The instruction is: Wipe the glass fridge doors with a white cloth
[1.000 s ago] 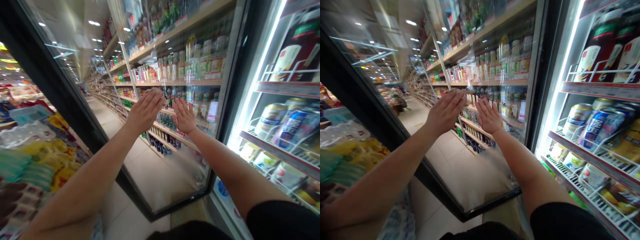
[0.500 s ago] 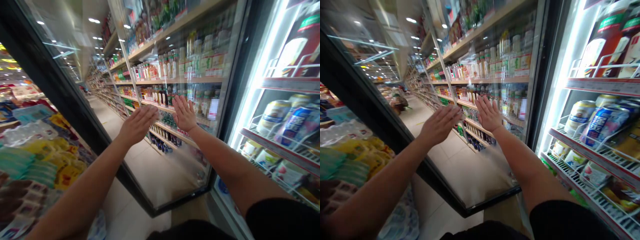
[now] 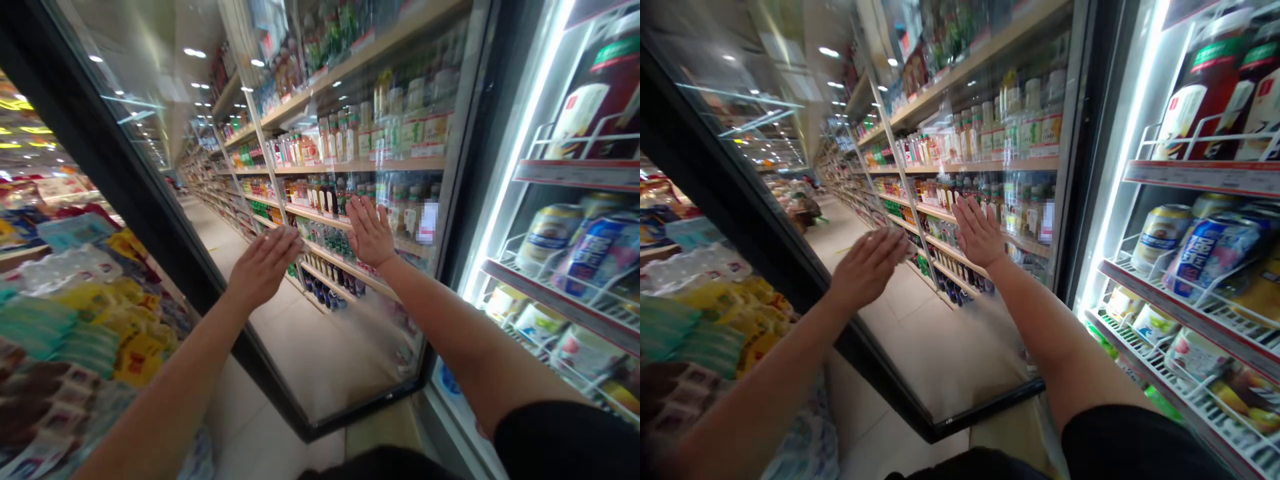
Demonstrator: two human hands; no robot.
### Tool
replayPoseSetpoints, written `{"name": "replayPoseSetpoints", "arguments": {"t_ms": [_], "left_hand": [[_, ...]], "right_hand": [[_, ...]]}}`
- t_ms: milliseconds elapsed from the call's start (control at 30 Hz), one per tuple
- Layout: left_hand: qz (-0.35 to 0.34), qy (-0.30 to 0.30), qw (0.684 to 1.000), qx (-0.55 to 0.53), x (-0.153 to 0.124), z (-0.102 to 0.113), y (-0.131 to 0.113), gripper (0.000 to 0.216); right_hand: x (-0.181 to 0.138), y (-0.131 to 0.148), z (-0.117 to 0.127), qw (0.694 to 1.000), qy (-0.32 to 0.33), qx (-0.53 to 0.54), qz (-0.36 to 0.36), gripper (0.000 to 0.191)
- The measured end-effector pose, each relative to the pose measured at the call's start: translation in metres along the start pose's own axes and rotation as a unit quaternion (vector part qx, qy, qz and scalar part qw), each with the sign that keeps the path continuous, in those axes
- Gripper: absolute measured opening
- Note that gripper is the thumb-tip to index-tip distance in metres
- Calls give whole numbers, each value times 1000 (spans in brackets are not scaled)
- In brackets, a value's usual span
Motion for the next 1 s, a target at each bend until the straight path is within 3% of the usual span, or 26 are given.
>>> {"name": "replayPoseSetpoints", "arguments": {"t_ms": [100,200,267,333,400,467,567,633,733,833,900,1000], "left_hand": [[116,-43,992,41,7,23,34,61],[169,-93,979,66,-6,20,31,65],[116,-99,986,73,-25,3,4,66],[-23,-56,996,65,-44,-18,-27,65],[-79,-15,995,54,-56,-28,-36,66],[-22,-14,998,53,-53,-23,-21,67],[114,-63,989,72,-40,-8,7,71],[135,-93,983,81,-40,-7,3,72],[33,-85,994,63,-58,-25,-39,69],[-85,-15,996,32,-83,-46,-70,64],[-77,9,996,36,-86,-47,-58,63],[65,-45,993,83,-66,-28,-9,64]], "right_hand": [[0,0,-1,1000,5,8,-4,63],[0,0,-2,1000,13,18,-9,63],[0,0,-2,1000,9,16,-6,63],[0,1,-1,1000,1,8,-1,62],[0,1,-1,1000,-1,2,1,61],[1,1,-1,1000,6,4,-3,61],[1,0,-3,1000,20,16,-11,61],[1,0,-3,999,26,21,-15,61],[2,0,-3,999,27,16,-13,61],[2,0,-3,1000,23,13,-11,61],[2,0,-3,1000,16,14,-6,61],[2,0,-3,1000,12,21,-3,61]]}}
Point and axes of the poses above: each hand's wrist, its own x-axis towards the middle knuckle, its own z-axis out of the back of the hand, y = z × x, the point moved 4 cm from there along x, towards the middle knuckle, and after that the axes turned 6 degrees about x, right-handed, at the moved point
